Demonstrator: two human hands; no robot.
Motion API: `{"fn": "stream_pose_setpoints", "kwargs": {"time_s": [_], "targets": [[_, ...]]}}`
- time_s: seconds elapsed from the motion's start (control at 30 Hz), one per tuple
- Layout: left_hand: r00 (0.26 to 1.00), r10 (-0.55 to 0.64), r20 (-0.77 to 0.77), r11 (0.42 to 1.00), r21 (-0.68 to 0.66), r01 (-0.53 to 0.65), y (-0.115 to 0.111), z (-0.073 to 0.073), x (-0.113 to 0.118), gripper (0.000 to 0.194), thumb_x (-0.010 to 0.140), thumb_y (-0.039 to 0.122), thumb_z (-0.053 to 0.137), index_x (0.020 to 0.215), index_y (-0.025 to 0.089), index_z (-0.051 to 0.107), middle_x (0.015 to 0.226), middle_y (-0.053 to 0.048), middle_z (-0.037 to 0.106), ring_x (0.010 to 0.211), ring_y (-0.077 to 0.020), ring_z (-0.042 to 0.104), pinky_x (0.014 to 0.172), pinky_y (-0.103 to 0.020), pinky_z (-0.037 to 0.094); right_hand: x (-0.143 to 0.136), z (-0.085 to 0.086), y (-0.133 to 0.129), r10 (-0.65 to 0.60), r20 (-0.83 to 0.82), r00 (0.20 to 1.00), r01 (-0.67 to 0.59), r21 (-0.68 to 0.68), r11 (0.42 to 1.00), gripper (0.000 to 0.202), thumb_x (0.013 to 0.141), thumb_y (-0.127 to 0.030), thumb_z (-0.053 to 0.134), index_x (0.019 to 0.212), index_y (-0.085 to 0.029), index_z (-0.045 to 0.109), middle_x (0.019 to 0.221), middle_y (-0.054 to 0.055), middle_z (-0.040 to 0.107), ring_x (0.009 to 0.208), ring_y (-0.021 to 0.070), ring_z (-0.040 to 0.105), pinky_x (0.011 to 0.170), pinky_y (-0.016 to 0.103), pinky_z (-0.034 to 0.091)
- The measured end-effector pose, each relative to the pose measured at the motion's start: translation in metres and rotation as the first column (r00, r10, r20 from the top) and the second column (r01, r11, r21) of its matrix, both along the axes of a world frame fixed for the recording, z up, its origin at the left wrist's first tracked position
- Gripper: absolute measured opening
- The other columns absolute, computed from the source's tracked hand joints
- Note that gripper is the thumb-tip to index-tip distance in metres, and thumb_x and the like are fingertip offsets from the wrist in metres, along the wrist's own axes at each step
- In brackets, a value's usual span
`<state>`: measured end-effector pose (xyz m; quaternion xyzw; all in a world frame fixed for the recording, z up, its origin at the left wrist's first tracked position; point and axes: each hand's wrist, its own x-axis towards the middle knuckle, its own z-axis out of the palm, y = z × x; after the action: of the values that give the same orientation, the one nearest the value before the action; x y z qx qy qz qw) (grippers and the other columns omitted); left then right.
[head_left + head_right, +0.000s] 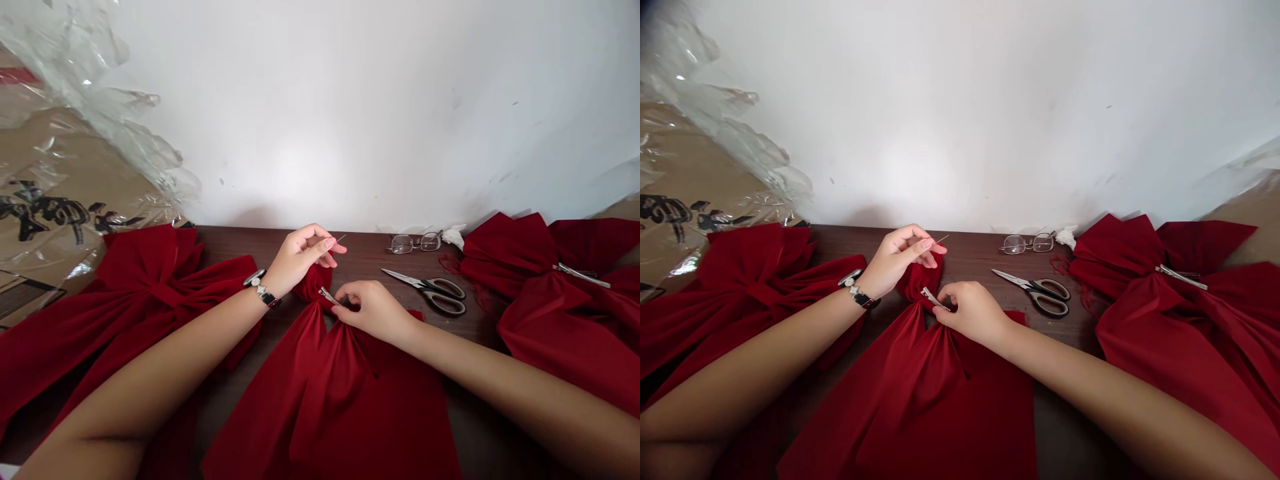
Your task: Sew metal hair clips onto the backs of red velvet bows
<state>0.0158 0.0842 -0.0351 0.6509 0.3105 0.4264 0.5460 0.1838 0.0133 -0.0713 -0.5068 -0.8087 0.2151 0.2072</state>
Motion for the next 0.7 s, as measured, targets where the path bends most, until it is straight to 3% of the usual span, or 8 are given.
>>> {"fn": "stream_pose_setpoints", "kwargs": {"time_s": [0.1,0.17,0.23,0.37,0.5,0.6,0.7], "targets": [[0.993,0.050,0.112,0.998,0.024,-0.053,-0.013,0.023,-0.003,0.017,0.087,0.034,0.062,0.081,0.019,0.056,0.074,0.001,0.071,0.058,-0.0100,0.063,0.062,-0.024,0.054,0.014,0.016,0.001,-0.029,0.082,0.996,0.022,0.084,0.996,0.010,0.082,-0.020,0.059,0.079,-0.018,0.068,0.071,0.000,0.063,0.063,0.0118,0.055,0.057,0.022,0.034],[0.990,0.017,0.142,0.994,0.105,-0.032,-0.029,0.045,-0.005,0.014,0.087,0.031,0.062,0.079,0.020,0.057,0.055,0.007,0.060,0.045,-0.0077,0.054,0.059,-0.024,0.053,0.023,0.031,-0.001,-0.081,0.142,0.986,0.059,0.157,0.986,0.012,0.083,-0.018,0.056,0.082,-0.016,0.067,0.078,0.004,0.063,0.068,0.0153,0.057,0.059,0.025,0.032],[0.986,-0.040,0.162,0.983,0.185,0.010,-0.046,0.067,-0.010,0.010,0.087,0.028,0.063,0.079,0.022,0.060,0.049,0.007,0.057,0.044,-0.0089,0.055,0.056,-0.024,0.053,0.031,0.047,-0.004,-0.139,0.209,0.968,0.085,0.245,0.966,0.018,0.087,-0.019,0.050,0.085,-0.015,0.067,0.083,0.007,0.062,0.070,0.0176,0.056,0.059,0.027,0.031],[0.978,-0.068,0.195,0.974,0.225,0.023,-0.064,0.097,-0.021,0.009,0.087,0.027,0.063,0.080,0.022,0.064,0.056,0.004,0.066,0.047,-0.0118,0.061,0.050,-0.024,0.054,0.033,0.067,-0.010,-0.111,0.448,0.887,-0.054,0.340,0.939,0.019,0.090,-0.022,0.050,0.088,-0.015,0.067,0.084,0.008,0.060,0.072,0.0192,0.057,0.063,0.030,0.034],[0.962,0.061,0.265,0.971,0.206,-0.118,-0.053,0.110,-0.034,0.008,0.083,0.024,0.066,0.076,0.020,0.064,0.055,0.003,0.065,0.048,-0.0116,0.061,0.049,-0.024,0.055,0.033,0.070,-0.010,-0.017,0.511,0.859,-0.147,0.280,0.949,0.014,0.085,-0.029,0.063,0.086,-0.016,0.069,0.085,0.007,0.062,0.083,0.0222,0.059,0.079,0.034,0.041],[0.939,0.170,0.298,0.934,0.255,-0.251,-0.036,0.119,-0.051,0.011,0.082,0.015,0.061,0.072,0.017,0.064,0.049,0.004,0.058,0.041,-0.0086,0.052,0.045,-0.022,0.051,0.040,0.068,-0.007,-0.109,0.458,0.882,-0.046,0.315,0.948,0.026,0.087,-0.035,0.062,0.104,-0.016,0.068,0.110,0.014,0.061,0.108,0.0301,0.055,0.094,0.044,0.038],[0.895,0.285,0.342,0.831,0.377,-0.409,-0.021,0.131,-0.076,0.016,0.080,0.007,0.057,0.069,0.015,0.065,0.041,0.006,0.050,0.035,-0.0074,0.041,0.042,-0.022,0.045,0.039,0.057,-0.006,-0.204,0.388,0.899,0.070,0.333,0.940,0.035,0.088,-0.037,0.059,0.113,-0.014,0.065,0.131,0.020,0.051,0.123,0.0374,0.045,0.101,0.055,0.031]]}}
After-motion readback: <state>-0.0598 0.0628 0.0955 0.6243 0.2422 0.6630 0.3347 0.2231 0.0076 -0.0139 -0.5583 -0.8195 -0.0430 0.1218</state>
